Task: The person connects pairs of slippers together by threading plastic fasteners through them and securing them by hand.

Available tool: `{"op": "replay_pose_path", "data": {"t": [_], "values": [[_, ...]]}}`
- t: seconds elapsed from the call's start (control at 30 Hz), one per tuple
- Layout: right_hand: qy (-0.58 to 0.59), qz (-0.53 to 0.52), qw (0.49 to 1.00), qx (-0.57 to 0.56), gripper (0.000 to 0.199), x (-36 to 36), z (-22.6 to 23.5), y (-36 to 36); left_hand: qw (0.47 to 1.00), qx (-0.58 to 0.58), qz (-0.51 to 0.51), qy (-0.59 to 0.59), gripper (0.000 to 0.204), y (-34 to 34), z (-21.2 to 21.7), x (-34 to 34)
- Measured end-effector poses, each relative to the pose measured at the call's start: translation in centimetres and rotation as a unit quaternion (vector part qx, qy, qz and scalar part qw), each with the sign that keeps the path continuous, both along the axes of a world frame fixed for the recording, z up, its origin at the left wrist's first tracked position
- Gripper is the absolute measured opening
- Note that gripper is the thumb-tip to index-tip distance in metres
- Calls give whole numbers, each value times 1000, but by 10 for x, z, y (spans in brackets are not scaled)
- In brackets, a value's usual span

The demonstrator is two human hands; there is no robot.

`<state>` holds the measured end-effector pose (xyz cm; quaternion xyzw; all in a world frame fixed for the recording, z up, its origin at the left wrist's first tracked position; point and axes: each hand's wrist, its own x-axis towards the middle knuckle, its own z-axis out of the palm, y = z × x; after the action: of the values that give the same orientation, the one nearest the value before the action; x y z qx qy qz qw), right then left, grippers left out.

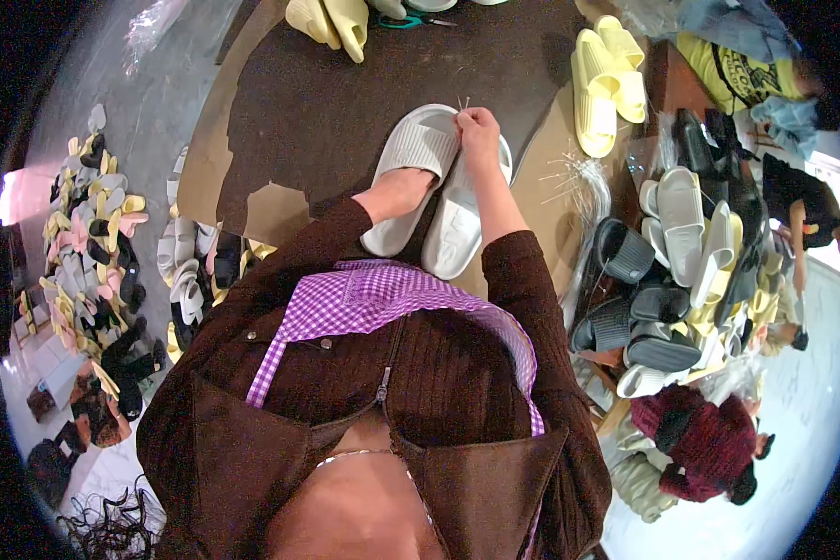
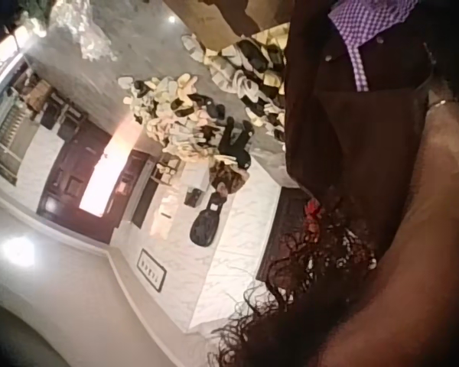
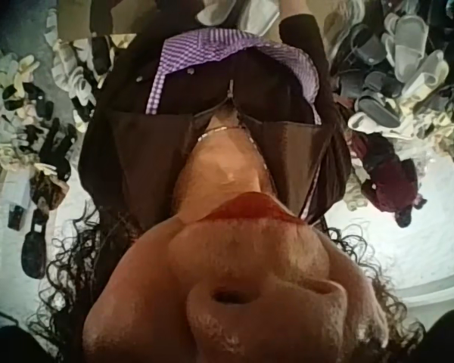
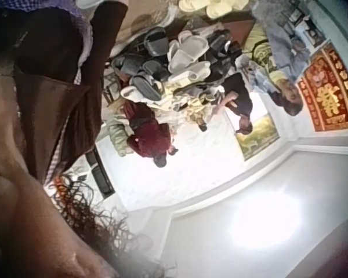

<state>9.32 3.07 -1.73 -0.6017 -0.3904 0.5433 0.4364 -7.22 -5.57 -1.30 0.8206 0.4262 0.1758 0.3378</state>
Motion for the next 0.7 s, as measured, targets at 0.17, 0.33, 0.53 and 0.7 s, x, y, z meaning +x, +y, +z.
{"op": "replay_pose_path", "data": {"t": [0.17, 0.33, 0.53, 0.7], "values": [[15, 1, 999, 39, 8, 15, 9, -21, 980, 122, 30, -155, 21, -29, 21, -7], [27, 48, 996, 68, 6, 2, 30, -51, 970, 15, 107, -217, 24, -1, 48, -11], [2, 93, 988, 122, 6, -4, 35, -73, 874, -291, 124, -369, 20, 41, 45, 1], [-39, 96, 987, 125, 7, 1, 32, -78, 813, -401, 110, -407, 16, 46, 39, 11]]}}
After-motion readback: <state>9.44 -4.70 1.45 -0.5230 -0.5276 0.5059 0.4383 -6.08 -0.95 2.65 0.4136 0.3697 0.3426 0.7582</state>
